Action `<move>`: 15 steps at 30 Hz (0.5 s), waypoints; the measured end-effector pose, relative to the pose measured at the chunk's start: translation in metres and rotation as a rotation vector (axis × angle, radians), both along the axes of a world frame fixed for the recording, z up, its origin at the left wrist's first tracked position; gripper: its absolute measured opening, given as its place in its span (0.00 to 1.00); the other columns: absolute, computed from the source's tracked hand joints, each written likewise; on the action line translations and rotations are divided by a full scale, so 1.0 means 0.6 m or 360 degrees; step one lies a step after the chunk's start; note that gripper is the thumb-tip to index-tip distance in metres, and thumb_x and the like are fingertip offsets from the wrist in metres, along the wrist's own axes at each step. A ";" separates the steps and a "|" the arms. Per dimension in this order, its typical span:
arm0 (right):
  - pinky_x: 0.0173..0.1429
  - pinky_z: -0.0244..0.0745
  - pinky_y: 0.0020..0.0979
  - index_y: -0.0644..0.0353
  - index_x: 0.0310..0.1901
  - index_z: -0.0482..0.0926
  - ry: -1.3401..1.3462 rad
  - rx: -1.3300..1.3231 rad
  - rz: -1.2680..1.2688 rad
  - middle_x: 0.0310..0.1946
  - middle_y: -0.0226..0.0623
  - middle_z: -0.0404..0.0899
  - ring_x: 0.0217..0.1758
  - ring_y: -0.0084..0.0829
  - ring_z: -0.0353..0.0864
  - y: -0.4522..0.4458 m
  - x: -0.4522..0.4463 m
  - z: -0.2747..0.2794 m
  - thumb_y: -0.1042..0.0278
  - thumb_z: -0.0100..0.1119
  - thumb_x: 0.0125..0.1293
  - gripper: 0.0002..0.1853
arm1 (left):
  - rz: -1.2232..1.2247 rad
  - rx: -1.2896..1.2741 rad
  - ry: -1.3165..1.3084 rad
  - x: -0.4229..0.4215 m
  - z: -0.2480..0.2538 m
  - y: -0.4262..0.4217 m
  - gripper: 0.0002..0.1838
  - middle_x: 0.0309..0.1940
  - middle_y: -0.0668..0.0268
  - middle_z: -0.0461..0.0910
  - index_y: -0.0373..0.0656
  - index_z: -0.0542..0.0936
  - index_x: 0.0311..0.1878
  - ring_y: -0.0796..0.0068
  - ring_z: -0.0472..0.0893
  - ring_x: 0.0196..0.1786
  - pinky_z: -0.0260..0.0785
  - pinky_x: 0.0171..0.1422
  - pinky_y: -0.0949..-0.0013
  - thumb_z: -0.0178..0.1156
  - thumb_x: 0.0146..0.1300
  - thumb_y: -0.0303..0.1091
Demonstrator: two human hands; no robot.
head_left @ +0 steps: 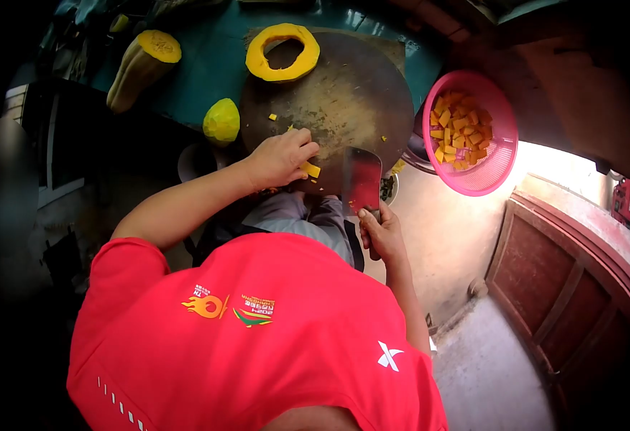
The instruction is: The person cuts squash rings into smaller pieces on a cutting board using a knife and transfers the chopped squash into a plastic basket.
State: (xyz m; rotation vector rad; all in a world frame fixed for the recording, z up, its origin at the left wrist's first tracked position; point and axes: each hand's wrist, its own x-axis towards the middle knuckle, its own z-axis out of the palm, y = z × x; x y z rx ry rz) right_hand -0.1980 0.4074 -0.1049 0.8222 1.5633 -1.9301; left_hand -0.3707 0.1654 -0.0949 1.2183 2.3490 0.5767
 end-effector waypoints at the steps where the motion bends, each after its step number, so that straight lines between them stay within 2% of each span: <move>1: 0.19 0.63 0.22 0.56 0.44 0.75 -0.0006 -0.0006 0.0000 0.20 0.26 0.72 0.15 0.17 0.68 -0.013 0.004 -0.003 0.60 0.60 0.71 0.09 | 0.0056 -0.0023 0.0003 0.004 -0.005 0.000 0.21 0.42 0.60 0.71 0.44 0.74 0.45 0.55 0.76 0.49 0.73 0.47 0.57 0.72 0.50 0.33; 9: 0.19 0.63 0.22 0.56 0.46 0.75 -0.0020 -0.0205 -0.0077 0.20 0.25 0.73 0.15 0.16 0.68 -0.106 -0.007 -0.020 0.60 0.60 0.71 0.10 | 0.0228 0.0130 -0.0047 0.008 -0.023 0.010 0.15 0.40 0.59 0.73 0.43 0.74 0.43 0.53 0.79 0.42 0.73 0.44 0.57 0.67 0.54 0.28; 15: 0.19 0.63 0.21 0.56 0.50 0.75 0.0066 -0.0251 -0.0240 0.21 0.25 0.72 0.15 0.16 0.68 -0.121 -0.023 -0.010 0.62 0.60 0.71 0.12 | 0.0456 0.0335 -0.0323 0.012 -0.010 0.048 0.12 0.38 0.58 0.73 0.40 0.74 0.42 0.55 0.78 0.39 0.72 0.43 0.60 0.65 0.56 0.24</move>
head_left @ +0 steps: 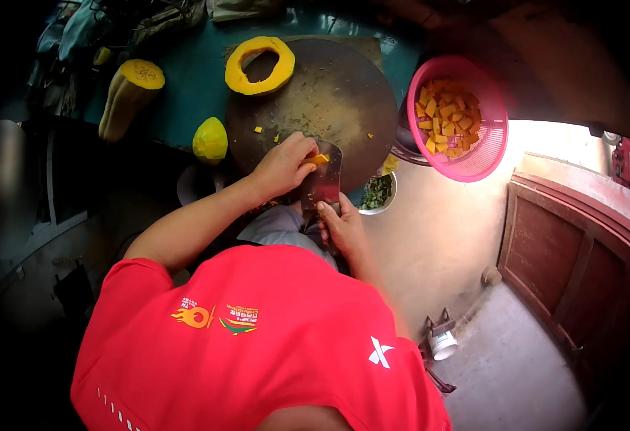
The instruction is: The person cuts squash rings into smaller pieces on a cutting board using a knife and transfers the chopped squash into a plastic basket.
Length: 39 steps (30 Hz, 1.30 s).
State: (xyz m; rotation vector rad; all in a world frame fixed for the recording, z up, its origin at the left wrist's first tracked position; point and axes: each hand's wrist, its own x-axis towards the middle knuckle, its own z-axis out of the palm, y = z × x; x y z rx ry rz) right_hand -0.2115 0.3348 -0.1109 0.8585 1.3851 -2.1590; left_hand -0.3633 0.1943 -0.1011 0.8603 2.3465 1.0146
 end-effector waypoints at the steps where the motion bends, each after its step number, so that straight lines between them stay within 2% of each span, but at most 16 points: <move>1: 0.19 0.64 0.21 0.56 0.51 0.74 0.0023 -0.0022 -0.0067 0.22 0.25 0.72 0.16 0.16 0.68 0.007 0.002 0.007 0.62 0.60 0.71 0.12 | 0.0011 0.0037 -0.0059 0.000 0.006 0.016 0.12 0.38 0.58 0.73 0.40 0.74 0.41 0.56 0.78 0.40 0.71 0.43 0.61 0.65 0.56 0.24; 5: 0.19 0.64 0.20 0.57 0.50 0.74 0.0154 0.0199 -0.0267 0.22 0.27 0.73 0.15 0.17 0.68 0.069 0.010 0.030 0.63 0.60 0.71 0.11 | -0.0083 0.0284 -0.0050 -0.020 0.010 0.131 0.10 0.38 0.57 0.73 0.40 0.75 0.41 0.53 0.77 0.42 0.71 0.45 0.59 0.65 0.57 0.24; 10: 0.17 0.64 0.21 0.57 0.44 0.71 0.0226 0.0590 -0.0881 0.20 0.28 0.71 0.14 0.18 0.68 0.163 -0.001 0.074 0.64 0.58 0.72 0.08 | -0.0090 0.0574 0.0033 -0.041 0.006 0.325 0.09 0.41 0.55 0.74 0.41 0.77 0.42 0.51 0.77 0.45 0.72 0.50 0.57 0.62 0.57 0.26; 12: 0.16 0.66 0.22 0.57 0.42 0.69 0.0303 0.0647 -0.1150 0.20 0.29 0.70 0.14 0.18 0.67 0.189 -0.004 0.082 0.64 0.57 0.72 0.09 | -0.0097 0.0440 0.0401 -0.052 0.000 0.361 0.19 0.47 0.57 0.75 0.41 0.79 0.50 0.55 0.76 0.55 0.70 0.57 0.61 0.66 0.53 0.26; 15: 0.17 0.68 0.24 0.57 0.40 0.66 0.0226 0.0603 -0.1395 0.20 0.28 0.67 0.14 0.20 0.66 0.211 -0.007 0.094 0.65 0.56 0.72 0.09 | -0.0031 0.0503 0.0586 -0.083 0.032 0.319 0.22 0.54 0.58 0.75 0.42 0.79 0.52 0.55 0.72 0.61 0.65 0.65 0.57 0.67 0.51 0.27; 18: 0.17 0.68 0.25 0.57 0.40 0.66 0.0222 0.0543 -0.1397 0.20 0.28 0.67 0.14 0.20 0.66 0.208 -0.011 0.084 0.66 0.56 0.72 0.08 | 0.0202 0.0209 0.1015 -0.131 0.055 0.196 0.26 0.57 0.56 0.72 0.44 0.76 0.55 0.53 0.68 0.66 0.57 0.71 0.51 0.69 0.50 0.30; 20: 0.16 0.68 0.25 0.57 0.40 0.67 0.0207 0.0511 -0.1371 0.20 0.28 0.67 0.14 0.20 0.66 0.197 -0.018 0.077 0.66 0.55 0.73 0.08 | 0.0462 -0.0169 0.1129 -0.159 0.041 0.104 0.30 0.58 0.56 0.71 0.44 0.74 0.59 0.54 0.67 0.66 0.53 0.71 0.52 0.70 0.51 0.33; 22: 0.16 0.68 0.25 0.58 0.41 0.67 0.0228 0.0444 -0.1153 0.20 0.28 0.67 0.14 0.20 0.67 0.181 -0.031 0.065 0.66 0.56 0.73 0.08 | 0.0664 -0.0501 0.1097 -0.171 0.015 0.028 0.33 0.57 0.56 0.70 0.42 0.72 0.61 0.54 0.67 0.62 0.54 0.69 0.53 0.71 0.50 0.35; 24: 0.16 0.67 0.24 0.58 0.43 0.70 0.0358 0.0414 -0.0948 0.20 0.28 0.69 0.14 0.19 0.67 0.163 -0.050 0.056 0.65 0.57 0.72 0.08 | 0.0737 -0.0569 0.1129 -0.164 0.002 -0.013 0.28 0.52 0.57 0.72 0.42 0.74 0.57 0.56 0.69 0.60 0.55 0.69 0.54 0.71 0.50 0.33; 27: 0.17 0.66 0.22 0.58 0.46 0.71 0.0343 0.0457 -0.0550 0.21 0.28 0.70 0.14 0.18 0.67 0.140 -0.092 0.088 0.64 0.56 0.73 0.08 | 0.0495 -0.0639 0.0998 -0.145 -0.013 -0.033 0.18 0.40 0.62 0.73 0.44 0.77 0.43 0.61 0.72 0.54 0.54 0.69 0.54 0.71 0.49 0.32; 32: 0.24 0.63 0.23 0.57 0.42 0.73 0.0668 0.0796 0.0045 0.20 0.28 0.73 0.17 0.21 0.68 0.119 -0.156 0.117 0.67 0.59 0.72 0.06 | 0.0303 -0.0476 0.0902 -0.088 0.004 -0.017 0.19 0.43 0.61 0.73 0.44 0.78 0.40 0.61 0.72 0.56 0.54 0.70 0.53 0.74 0.45 0.36; 34: 0.27 0.65 0.26 0.58 0.42 0.73 0.1116 0.1404 0.0313 0.20 0.32 0.74 0.19 0.24 0.70 0.098 -0.180 0.162 0.69 0.61 0.70 0.06 | 0.0372 -0.0303 0.0979 -0.072 0.015 -0.024 0.20 0.49 0.60 0.73 0.44 0.78 0.41 0.57 0.71 0.60 0.54 0.70 0.52 0.75 0.44 0.36; 35: 0.29 0.72 0.35 0.59 0.41 0.72 0.1160 0.1498 0.0358 0.22 0.40 0.77 0.21 0.36 0.77 0.087 -0.190 0.169 0.68 0.61 0.68 0.08 | 0.0408 -0.0285 0.0967 -0.067 0.019 -0.033 0.21 0.54 0.59 0.71 0.44 0.78 0.42 0.55 0.69 0.62 0.54 0.71 0.52 0.74 0.44 0.33; 36: 0.29 0.72 0.35 0.59 0.41 0.72 0.1172 0.1494 0.0372 0.22 0.40 0.77 0.21 0.36 0.77 0.077 -0.200 0.155 0.68 0.61 0.68 0.08 | 0.0426 -0.0289 0.0969 -0.066 0.018 -0.043 0.21 0.54 0.59 0.71 0.44 0.78 0.42 0.55 0.69 0.62 0.54 0.71 0.52 0.74 0.44 0.33; 38: 0.32 0.75 0.45 0.59 0.40 0.70 0.1136 0.2145 0.0999 0.25 0.48 0.80 0.27 0.50 0.81 0.064 -0.222 0.089 0.64 0.58 0.68 0.09 | 0.0451 -0.0248 0.0961 -0.065 0.011 -0.057 0.20 0.54 0.57 0.71 0.45 0.79 0.44 0.54 0.69 0.63 0.56 0.70 0.52 0.72 0.45 0.31; 39: 0.37 0.74 0.55 0.59 0.39 0.69 0.0885 0.2100 0.1227 0.27 0.55 0.80 0.33 0.59 0.81 0.064 -0.228 0.042 0.60 0.55 0.68 0.11 | 0.0419 -0.0271 0.0988 -0.065 0.007 -0.060 0.16 0.54 0.57 0.72 0.46 0.79 0.41 0.56 0.68 0.64 0.57 0.69 0.54 0.71 0.46 0.30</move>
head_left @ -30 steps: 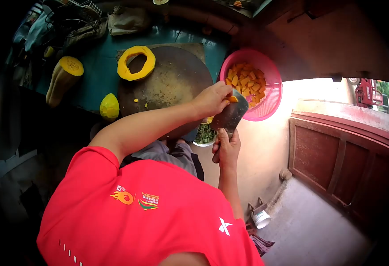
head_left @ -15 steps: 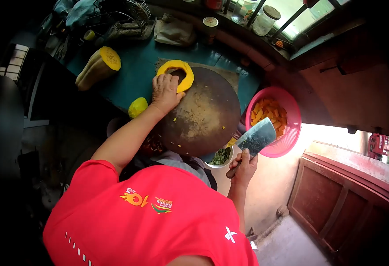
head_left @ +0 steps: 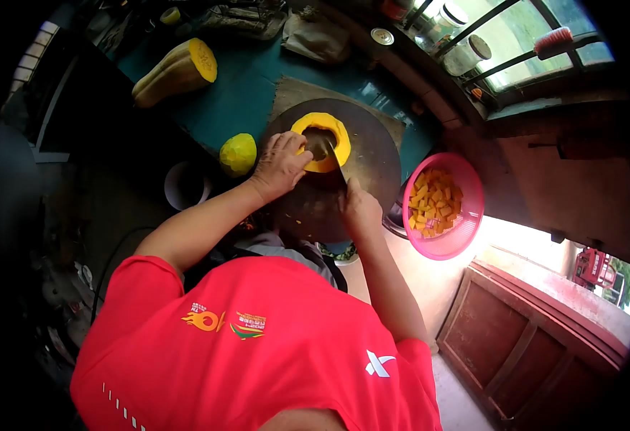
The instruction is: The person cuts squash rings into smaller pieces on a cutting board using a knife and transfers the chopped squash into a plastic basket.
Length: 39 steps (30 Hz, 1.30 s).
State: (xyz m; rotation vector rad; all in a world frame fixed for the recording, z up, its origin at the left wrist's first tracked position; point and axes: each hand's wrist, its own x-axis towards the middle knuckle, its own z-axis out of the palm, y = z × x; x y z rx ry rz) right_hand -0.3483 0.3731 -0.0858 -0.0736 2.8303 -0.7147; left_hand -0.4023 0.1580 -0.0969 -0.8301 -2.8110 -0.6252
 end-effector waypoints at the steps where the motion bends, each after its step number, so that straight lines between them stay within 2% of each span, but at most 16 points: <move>1: 0.37 0.74 0.55 0.59 0.39 0.69 0.0006 0.0007 -0.0006 0.27 0.55 0.80 0.33 0.59 0.81 -0.001 0.003 0.000 0.60 0.55 0.68 0.11 | -0.0006 0.0007 0.0006 0.001 -0.002 -0.002 0.16 0.54 0.57 0.72 0.46 0.79 0.41 0.56 0.68 0.64 0.57 0.69 0.54 0.71 0.46 0.30; 6: 0.38 0.70 0.56 0.60 0.39 0.69 -0.0075 -0.0058 -0.0020 0.27 0.56 0.79 0.34 0.61 0.79 0.018 0.005 0.015 0.59 0.58 0.66 0.14 | -0.0050 0.0007 -0.0034 -0.009 -0.034 -0.005 0.19 0.62 0.54 0.67 0.47 0.79 0.45 0.49 0.63 0.71 0.59 0.72 0.53 0.69 0.47 0.26; 10: 0.37 0.69 0.55 0.61 0.38 0.69 -0.0141 -0.0043 0.0011 0.27 0.56 0.79 0.35 0.61 0.79 0.040 0.025 0.022 0.59 0.61 0.66 0.15 | -0.0190 0.0119 -0.0161 -0.013 -0.023 -0.023 0.18 0.64 0.51 0.65 0.47 0.79 0.44 0.45 0.61 0.72 0.59 0.74 0.54 0.69 0.48 0.26; 12: 0.37 0.70 0.55 0.60 0.39 0.69 -0.0176 -0.0086 0.0057 0.26 0.55 0.79 0.34 0.60 0.79 0.050 0.027 0.040 0.58 0.60 0.66 0.15 | -0.0214 0.0176 -0.0096 -0.012 -0.008 -0.027 0.13 0.61 0.52 0.67 0.46 0.78 0.39 0.47 0.65 0.69 0.64 0.70 0.54 0.67 0.49 0.26; 14: 0.37 0.70 0.56 0.58 0.40 0.69 -0.0228 -0.0134 0.0098 0.26 0.55 0.79 0.34 0.59 0.80 0.041 0.017 0.071 0.57 0.60 0.66 0.14 | -0.0138 0.0186 -0.0060 -0.003 -0.009 -0.023 0.13 0.60 0.53 0.67 0.46 0.78 0.39 0.47 0.66 0.67 0.65 0.69 0.54 0.67 0.48 0.26; 16: 0.37 0.70 0.55 0.59 0.40 0.68 0.0059 -0.0282 -0.0094 0.26 0.55 0.79 0.33 0.59 0.80 0.010 -0.008 0.109 0.57 0.60 0.66 0.15 | -0.0080 0.0191 -0.0033 0.004 -0.021 -0.025 0.14 0.59 0.53 0.67 0.46 0.78 0.38 0.48 0.68 0.65 0.66 0.67 0.55 0.68 0.46 0.26; 19: 0.37 0.72 0.55 0.60 0.39 0.68 0.0371 -0.0429 -0.0083 0.26 0.55 0.79 0.33 0.59 0.80 -0.044 -0.072 0.116 0.58 0.58 0.67 0.14 | -0.0100 0.0283 0.0068 0.006 -0.033 -0.033 0.17 0.56 0.55 0.68 0.48 0.79 0.43 0.50 0.69 0.62 0.65 0.65 0.56 0.69 0.47 0.28; 22: 0.42 0.75 0.53 0.61 0.42 0.72 0.0002 -0.0069 0.0127 0.31 0.56 0.82 0.37 0.58 0.82 -0.077 -0.117 0.014 0.58 0.57 0.66 0.14 | -0.0088 0.0194 -0.0025 0.008 -0.026 -0.031 0.16 0.51 0.57 0.70 0.48 0.80 0.43 0.52 0.70 0.59 0.66 0.64 0.57 0.68 0.48 0.28; 27: 0.47 0.75 0.52 0.62 0.45 0.73 -0.0134 -0.0024 0.0181 0.35 0.56 0.83 0.42 0.57 0.82 -0.067 -0.150 0.023 0.56 0.57 0.66 0.17 | -0.0115 0.0097 0.0101 0.012 -0.011 -0.034 0.16 0.51 0.58 0.70 0.48 0.81 0.43 0.53 0.70 0.61 0.60 0.70 0.53 0.69 0.48 0.31; 29: 0.48 0.75 0.52 0.62 0.45 0.73 -0.0135 -0.0089 -0.0001 0.37 0.57 0.82 0.44 0.57 0.82 -0.054 -0.158 0.037 0.56 0.57 0.66 0.17 | -0.0153 0.0049 0.0224 0.005 -0.004 -0.037 0.16 0.51 0.58 0.71 0.48 0.80 0.43 0.53 0.69 0.62 0.58 0.72 0.51 0.69 0.48 0.33; 32: 0.46 0.73 0.52 0.62 0.42 0.72 -0.0082 -0.0198 -0.0109 0.36 0.57 0.81 0.43 0.58 0.80 -0.017 -0.152 0.043 0.56 0.58 0.66 0.16 | -0.0311 0.0025 0.0069 0.024 -0.002 -0.038 0.16 0.49 0.60 0.75 0.46 0.79 0.41 0.56 0.72 0.59 0.54 0.73 0.48 0.71 0.49 0.36; 34: 0.42 0.72 0.49 0.63 0.39 0.71 -0.0086 -0.0322 -0.0148 0.33 0.57 0.80 0.40 0.58 0.79 -0.003 -0.138 0.072 0.57 0.60 0.67 0.16 | -0.0265 -0.0020 -0.0326 0.036 0.017 -0.027 0.17 0.44 0.60 0.79 0.44 0.77 0.40 0.58 0.76 0.53 0.57 0.71 0.53 0.70 0.52 0.42; 35: 0.42 0.72 0.49 0.63 0.39 0.71 -0.0106 -0.0318 -0.0160 0.33 0.57 0.80 0.40 0.58 0.79 -0.001 -0.127 0.089 0.57 0.60 0.67 0.16 | -0.0275 -0.0017 -0.0347 0.042 0.018 -0.018 0.17 0.44 0.60 0.79 0.44 0.77 0.40 0.58 0.76 0.53 0.57 0.71 0.53 0.70 0.52 0.42; 37: 0.40 0.73 0.47 0.63 0.39 0.71 -0.0054 -0.0383 -0.0151 0.32 0.56 0.80 0.39 0.58 0.79 0.003 -0.098 0.110 0.60 0.60 0.67 0.14 | 0.0038 0.0299 -0.0504 0.054 0.019 0.003 0.18 0.39 0.57 0.81 0.43 0.77 0.40 0.58 0.79 0.46 0.58 0.68 0.57 0.68 0.56 0.46; 38: 0.38 0.73 0.46 0.63 0.39 0.71 -0.0046 -0.0449 -0.0153 0.31 0.54 0.80 0.37 0.58 0.79 0.007 -0.081 0.113 0.61 0.61 0.67 0.14 | 0.0106 0.0387 -0.0541 0.053 0.013 0.010 0.20 0.36 0.55 0.81 0.41 0.78 0.42 0.55 0.80 0.41 0.66 0.60 0.57 0.64 0.62 0.51; 39: 0.38 0.73 0.46 0.63 0.39 0.71 -0.0042 -0.0450 -0.0160 0.31 0.54 0.80 0.37 0.58 0.79 0.011 -0.065 0.113 0.61 0.61 0.67 0.14 | 0.0098 0.0385 -0.0539 0.047 0.009 0.012 0.20 0.36 0.55 0.81 0.41 0.78 0.42 0.55 0.80 0.41 0.66 0.60 0.57 0.64 0.62 0.51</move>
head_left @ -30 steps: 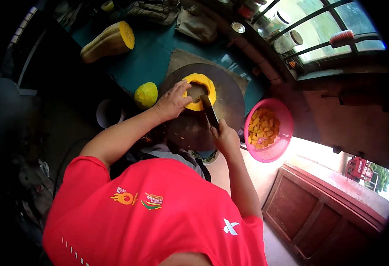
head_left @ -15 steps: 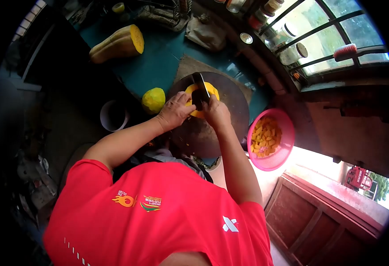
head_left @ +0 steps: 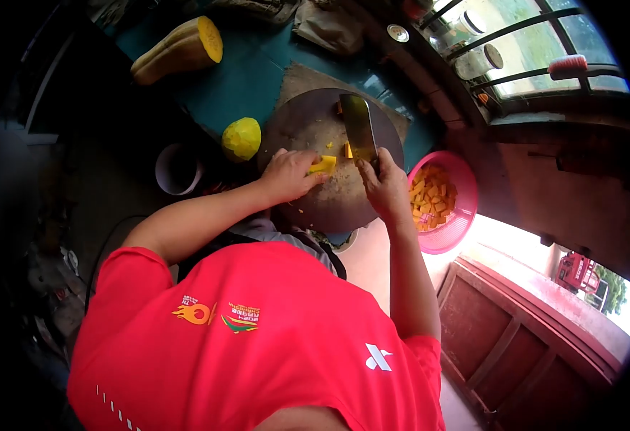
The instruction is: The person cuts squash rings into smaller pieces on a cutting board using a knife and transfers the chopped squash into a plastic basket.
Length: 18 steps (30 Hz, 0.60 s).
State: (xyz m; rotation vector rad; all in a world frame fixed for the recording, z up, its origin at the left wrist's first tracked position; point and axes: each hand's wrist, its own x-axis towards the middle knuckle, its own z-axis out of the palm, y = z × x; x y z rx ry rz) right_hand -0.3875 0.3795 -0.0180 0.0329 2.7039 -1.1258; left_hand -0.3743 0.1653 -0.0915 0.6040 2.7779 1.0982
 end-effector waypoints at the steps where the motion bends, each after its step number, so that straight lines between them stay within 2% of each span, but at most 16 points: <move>1: 0.37 0.72 0.46 0.63 0.39 0.71 0.0004 -0.0076 0.0016 0.30 0.54 0.80 0.36 0.58 0.79 0.004 0.016 -0.004 0.62 0.61 0.67 0.13 | 0.0126 0.0035 -0.0334 -0.008 -0.003 0.001 0.21 0.34 0.56 0.81 0.40 0.77 0.43 0.58 0.81 0.37 0.69 0.52 0.58 0.61 0.65 0.52; 2: 0.36 0.72 0.46 0.63 0.40 0.71 0.0009 -0.0152 0.0029 0.29 0.53 0.80 0.35 0.57 0.80 0.009 0.032 -0.007 0.62 0.61 0.67 0.13 | 0.0250 0.0068 -0.0668 -0.019 -0.005 0.002 0.23 0.33 0.57 0.82 0.39 0.77 0.43 0.61 0.81 0.33 0.73 0.44 0.59 0.59 0.67 0.54; 3: 0.34 0.72 0.45 0.62 0.40 0.72 -0.0066 -0.0098 -0.0003 0.27 0.51 0.80 0.33 0.56 0.80 0.012 0.046 -0.009 0.63 0.62 0.66 0.12 | 0.0302 0.0402 -0.1294 -0.037 0.007 -0.004 0.26 0.29 0.61 0.80 0.39 0.77 0.45 0.69 0.80 0.26 0.73 0.30 0.65 0.54 0.70 0.57; 4: 0.34 0.72 0.45 0.62 0.40 0.72 -0.0064 -0.0101 -0.0014 0.27 0.51 0.80 0.33 0.56 0.80 0.013 0.058 -0.012 0.63 0.62 0.66 0.12 | 0.0291 0.0395 -0.1294 -0.044 0.004 -0.006 0.26 0.29 0.61 0.80 0.39 0.77 0.45 0.69 0.80 0.26 0.73 0.30 0.65 0.54 0.70 0.57; 6: 0.34 0.72 0.44 0.62 0.39 0.71 -0.0078 -0.0233 -0.0130 0.25 0.50 0.79 0.31 0.55 0.80 0.014 0.079 -0.020 0.62 0.62 0.67 0.13 | 0.0514 0.1205 -0.1765 -0.049 -0.009 -0.009 0.24 0.26 0.66 0.77 0.42 0.77 0.45 0.76 0.77 0.24 0.74 0.28 0.71 0.52 0.72 0.58; 7: 0.33 0.71 0.43 0.61 0.38 0.71 -0.0103 -0.0227 -0.0154 0.25 0.49 0.79 0.30 0.54 0.80 0.014 0.086 -0.026 0.60 0.62 0.67 0.14 | 0.0588 0.1273 -0.1858 -0.053 -0.015 -0.010 0.23 0.31 0.64 0.77 0.43 0.77 0.45 0.73 0.78 0.28 0.75 0.29 0.70 0.53 0.72 0.57; 8: 0.33 0.71 0.43 0.61 0.38 0.71 -0.0105 -0.0233 -0.0168 0.25 0.49 0.79 0.30 0.54 0.80 0.014 0.093 -0.034 0.60 0.62 0.67 0.14 | 0.0580 0.1259 -0.1864 -0.051 -0.020 -0.005 0.23 0.31 0.64 0.77 0.43 0.77 0.45 0.73 0.78 0.28 0.75 0.29 0.70 0.53 0.72 0.57; 10: 0.33 0.71 0.43 0.61 0.39 0.71 -0.0188 -0.0249 -0.0248 0.26 0.49 0.79 0.31 0.53 0.80 0.012 0.105 -0.055 0.59 0.62 0.67 0.14 | 0.0914 0.1295 -0.1640 -0.048 -0.019 0.010 0.22 0.38 0.62 0.76 0.42 0.75 0.45 0.73 0.78 0.32 0.76 0.29 0.70 0.55 0.71 0.54; 11: 0.33 0.72 0.43 0.61 0.39 0.71 -0.0133 -0.0265 -0.0250 0.26 0.49 0.80 0.31 0.54 0.80 0.012 0.112 -0.068 0.59 0.62 0.67 0.14 | 0.0920 0.1220 -0.1564 -0.044 -0.016 0.014 0.19 0.40 0.61 0.74 0.41 0.75 0.44 0.71 0.79 0.36 0.77 0.32 0.65 0.59 0.70 0.51; 12: 0.33 0.72 0.43 0.61 0.39 0.71 -0.0140 -0.0272 -0.0263 0.26 0.49 0.80 0.31 0.54 0.80 0.008 0.117 -0.068 0.59 0.62 0.67 0.14 | 0.0915 0.1206 -0.1572 -0.040 -0.028 0.009 0.19 0.40 0.61 0.74 0.41 0.75 0.44 0.71 0.79 0.36 0.77 0.32 0.65 0.59 0.70 0.51; 14: 0.34 0.72 0.44 0.61 0.39 0.71 -0.0142 -0.0297 -0.0325 0.27 0.50 0.80 0.32 0.55 0.80 -0.003 0.125 -0.069 0.58 0.62 0.67 0.15 | 0.0396 0.0187 -0.0064 -0.029 -0.060 -0.010 0.17 0.37 0.57 0.77 0.40 0.75 0.41 0.63 0.80 0.34 0.76 0.36 0.59 0.63 0.66 0.46; 15: 0.35 0.72 0.45 0.61 0.38 0.71 -0.0155 -0.0272 -0.0357 0.27 0.50 0.80 0.33 0.56 0.81 -0.009 0.129 -0.072 0.59 0.62 0.67 0.14 | 0.0391 0.0176 -0.0062 -0.029 -0.053 -0.014 0.17 0.37 0.57 0.77 0.40 0.75 0.41 0.63 0.80 0.34 0.76 0.36 0.59 0.63 0.66 0.46; 17: 0.35 0.72 0.46 0.61 0.38 0.71 -0.0129 -0.0224 -0.0357 0.28 0.50 0.80 0.34 0.56 0.81 -0.021 0.132 -0.073 0.59 0.62 0.67 0.14 | 0.0310 -0.0126 -0.0258 -0.033 -0.036 -0.021 0.16 0.33 0.54 0.78 0.39 0.74 0.40 0.54 0.79 0.33 0.74 0.40 0.56 0.64 0.62 0.43; 18: 0.35 0.72 0.47 0.61 0.37 0.71 -0.0111 -0.0164 -0.0354 0.28 0.50 0.80 0.34 0.56 0.81 -0.027 0.134 -0.072 0.59 0.62 0.67 0.14 | 0.0301 -0.0132 -0.0255 -0.034 -0.032 -0.020 0.16 0.33 0.54 0.78 0.39 0.74 0.40 0.54 0.79 0.33 0.74 0.40 0.56 0.64 0.62 0.43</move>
